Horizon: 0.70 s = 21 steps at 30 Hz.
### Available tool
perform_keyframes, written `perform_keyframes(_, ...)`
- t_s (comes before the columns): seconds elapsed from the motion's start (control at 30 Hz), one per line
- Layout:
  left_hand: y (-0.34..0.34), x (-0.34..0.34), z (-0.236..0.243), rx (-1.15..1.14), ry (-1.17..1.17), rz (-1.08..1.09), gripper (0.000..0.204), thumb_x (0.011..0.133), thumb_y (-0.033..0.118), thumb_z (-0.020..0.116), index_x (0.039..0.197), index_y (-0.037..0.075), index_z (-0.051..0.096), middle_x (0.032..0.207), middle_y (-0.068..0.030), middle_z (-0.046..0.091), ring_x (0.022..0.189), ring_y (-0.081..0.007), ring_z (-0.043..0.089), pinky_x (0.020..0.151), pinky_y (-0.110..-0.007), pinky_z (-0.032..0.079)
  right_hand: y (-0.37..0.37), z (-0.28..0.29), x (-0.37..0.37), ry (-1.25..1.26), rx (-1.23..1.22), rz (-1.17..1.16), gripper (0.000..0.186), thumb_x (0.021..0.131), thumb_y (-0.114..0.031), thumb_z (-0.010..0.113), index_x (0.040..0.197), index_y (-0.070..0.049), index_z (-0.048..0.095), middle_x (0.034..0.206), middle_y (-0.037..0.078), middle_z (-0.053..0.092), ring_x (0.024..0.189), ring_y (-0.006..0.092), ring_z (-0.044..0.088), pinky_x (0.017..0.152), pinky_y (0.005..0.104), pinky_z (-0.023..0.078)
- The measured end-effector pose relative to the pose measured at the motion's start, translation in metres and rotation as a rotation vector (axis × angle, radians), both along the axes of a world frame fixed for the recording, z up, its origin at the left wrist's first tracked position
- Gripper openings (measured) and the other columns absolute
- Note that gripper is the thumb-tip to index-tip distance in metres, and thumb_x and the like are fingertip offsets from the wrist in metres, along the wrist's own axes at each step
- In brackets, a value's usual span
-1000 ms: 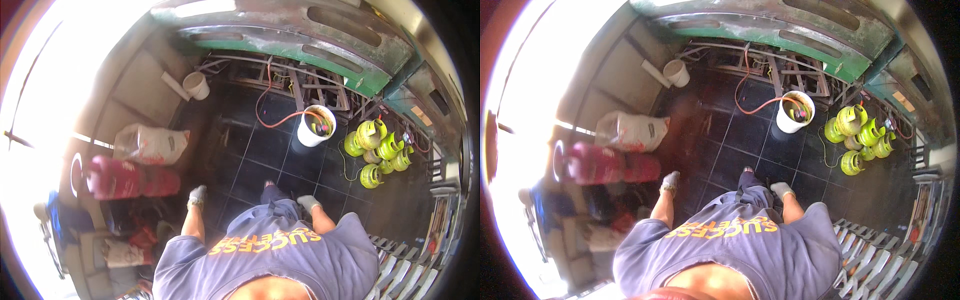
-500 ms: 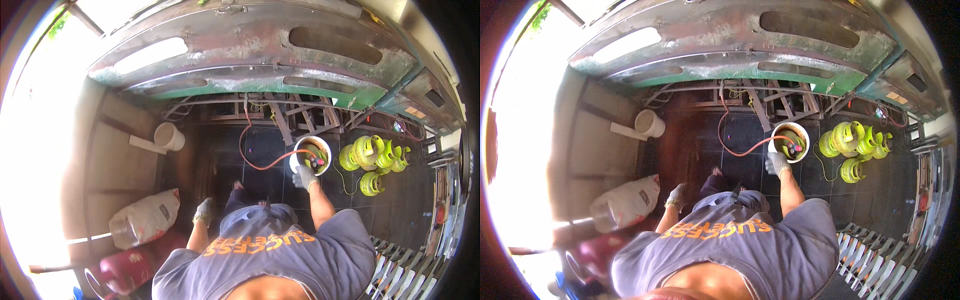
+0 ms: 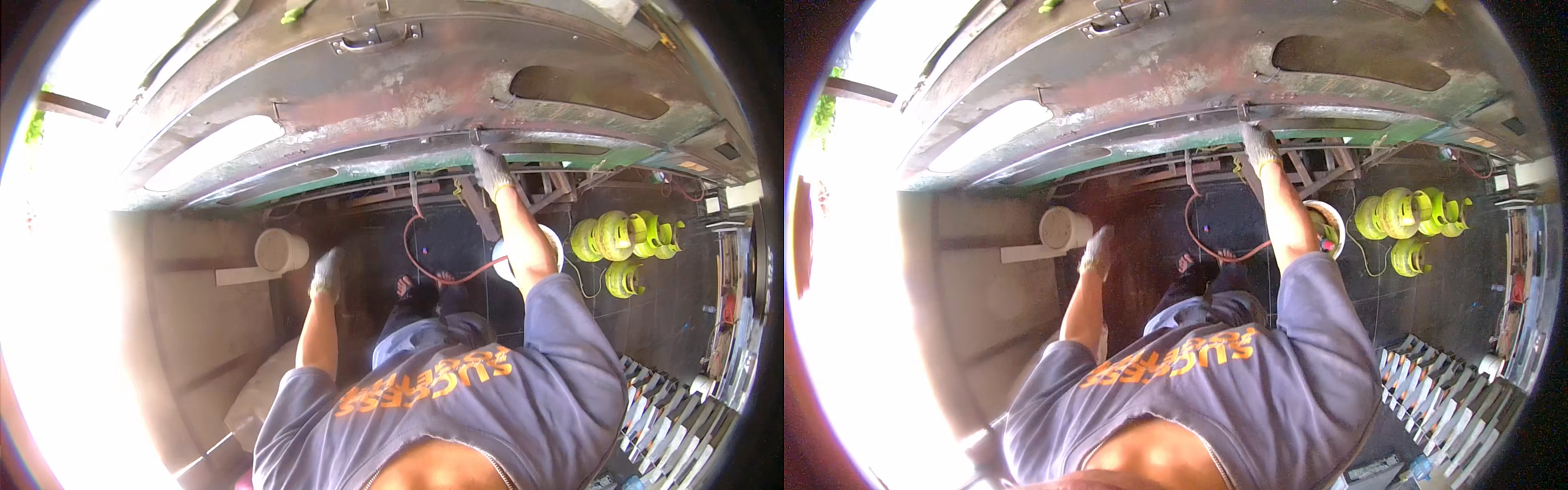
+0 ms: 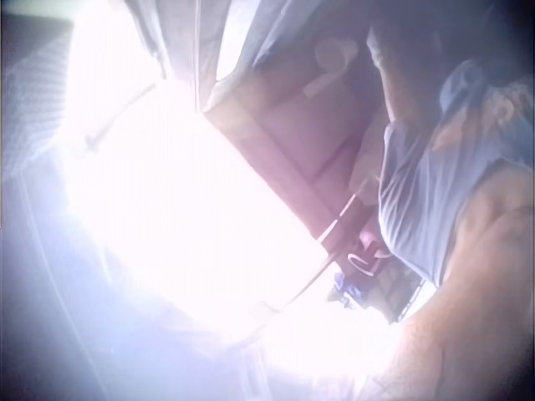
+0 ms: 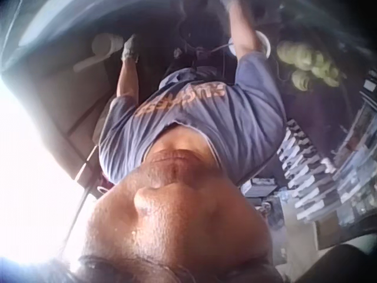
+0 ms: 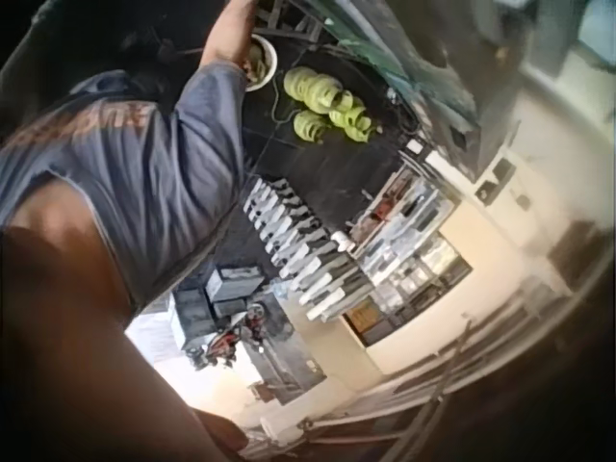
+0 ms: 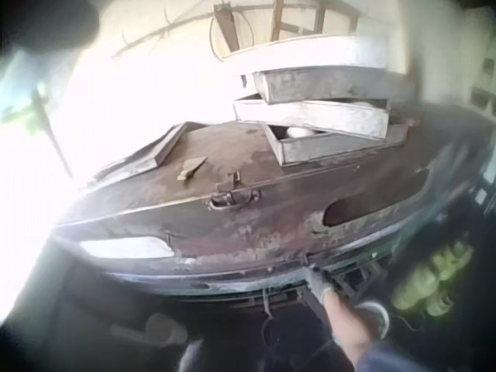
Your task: The person removes trays of baked buns from an oven and places them on a cooling rack, then loads trays of unbaked dough into the oven by hand.
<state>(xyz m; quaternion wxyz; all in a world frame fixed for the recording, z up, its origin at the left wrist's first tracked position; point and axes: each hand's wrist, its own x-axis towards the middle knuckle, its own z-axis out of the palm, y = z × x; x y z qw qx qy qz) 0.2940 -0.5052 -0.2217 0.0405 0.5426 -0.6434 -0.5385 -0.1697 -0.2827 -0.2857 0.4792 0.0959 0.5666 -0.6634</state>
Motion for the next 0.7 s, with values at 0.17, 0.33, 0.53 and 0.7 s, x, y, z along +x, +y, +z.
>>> perform_keyframes(0.17,-0.034,-0.011,-0.04,0.086,0.187,-0.023,0.05,0.095,0.042,0.06,0.127,0.004,0.067,0.124,-0.0104,0.066,0.108,-0.0194,0.063,0.088,-0.032,0.049,-0.076,0.046,0.033,0.604,0.431,0.036,0.055,0.098,-0.054,0.052,0.098,-0.002,0.07,0.073,0.012,0.063,0.074,0.0274,0.063,0.068,0.0416,0.049)
perform_keyframes(0.33,-0.029,-0.12,0.009,0.39,0.335,0.176,0.029,0.095,0.03,0.062,0.106,0.003,0.066,0.106,-0.0043,0.064,0.094,-0.0189,0.063,0.082,-0.033,0.055,-0.031,0.083,0.023,1.205,0.643,-0.079,0.045,0.099,-0.047,0.053,0.101,-0.006,0.071,0.092,0.027,0.07,0.086,0.0438,0.067,0.076,0.0508,0.052)
perform_keyframes(0.53,-0.093,-0.182,-0.025,0.404,0.488,0.511,0.038,0.092,0.043,0.069,0.104,0.007,0.067,0.096,-0.0052,0.059,0.084,-0.016,0.058,0.075,-0.029,0.052,-0.009,0.114,0.037,1.361,0.572,0.22,0.033,0.094,-0.037,0.06,0.092,-0.004,0.065,0.091,0.025,0.068,0.09,0.0475,0.065,0.075,0.0543,0.051)
perform_keyframes(0.7,-0.073,-0.195,-0.067,0.488,0.509,0.818,0.049,0.087,0.053,0.071,0.11,0.01,0.068,0.089,-0.0072,0.061,0.075,-0.0213,0.059,0.068,-0.035,0.051,0.066,0.062,0.083,1.232,0.661,0.308,0.025,0.092,-0.032,0.061,0.094,-0.007,0.065,0.087,0.025,0.068,0.085,0.0479,0.065,0.067,0.0541,0.051)
